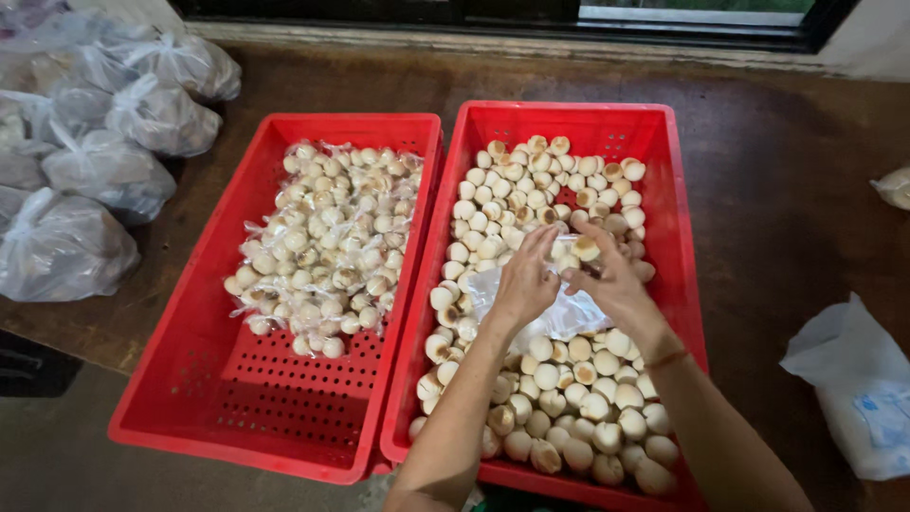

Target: The person puts small white buns from a red crate into plastic bags by hand, placing several items into a bag and then setting it aside.

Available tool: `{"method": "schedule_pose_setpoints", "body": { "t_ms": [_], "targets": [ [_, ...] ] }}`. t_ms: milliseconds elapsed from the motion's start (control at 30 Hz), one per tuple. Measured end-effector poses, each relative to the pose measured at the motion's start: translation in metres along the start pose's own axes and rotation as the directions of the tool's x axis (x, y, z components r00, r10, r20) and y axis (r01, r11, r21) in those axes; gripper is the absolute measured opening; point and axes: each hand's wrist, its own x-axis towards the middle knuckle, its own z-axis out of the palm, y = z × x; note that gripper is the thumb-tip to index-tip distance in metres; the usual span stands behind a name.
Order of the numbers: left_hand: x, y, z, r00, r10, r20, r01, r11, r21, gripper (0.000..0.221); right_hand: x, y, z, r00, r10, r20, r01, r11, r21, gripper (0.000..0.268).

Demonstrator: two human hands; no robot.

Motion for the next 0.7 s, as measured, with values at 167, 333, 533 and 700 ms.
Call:
{"method": "schedule_pose_setpoints", "body": {
  "t_ms": [167, 333, 533, 700],
  "targets": [
    [-0.001, 0.014, -0.007, 0.999, -0.046, 0.005, 0.047, 0.983, -0.178, 0.07, 0.011, 0.019, 0.01, 0.973, 0.066, -0.22, -0.086, 0.993, -0.08, 0.069],
    [0.005, 0.019, 0.007, 0.989, -0.138, 0.044, 0.145, 0.932, -0.332, 0.07, 0.014, 0.038, -0.013, 0.99, 0.002, -0.138, -0.009, 0.999, -0.047, 0.058],
    [0.01, 0.018, 0.002, 0.931, -0.34, 0.132, 0.348, 0.719, -0.601, 0.066, 0.003, 0.028, -0.017, 0.913, -0.339, 0.226, 0.385, 0.54, -0.749, 0.051],
    [0.016, 0.024, -0.026, 0.887, -0.42, 0.193, 0.435, 0.62, -0.652, 0.065, -0.005, -0.012, -0.027, 0.923, -0.32, 0.215, 0.363, 0.536, -0.762, 0.006]
  ]
}}
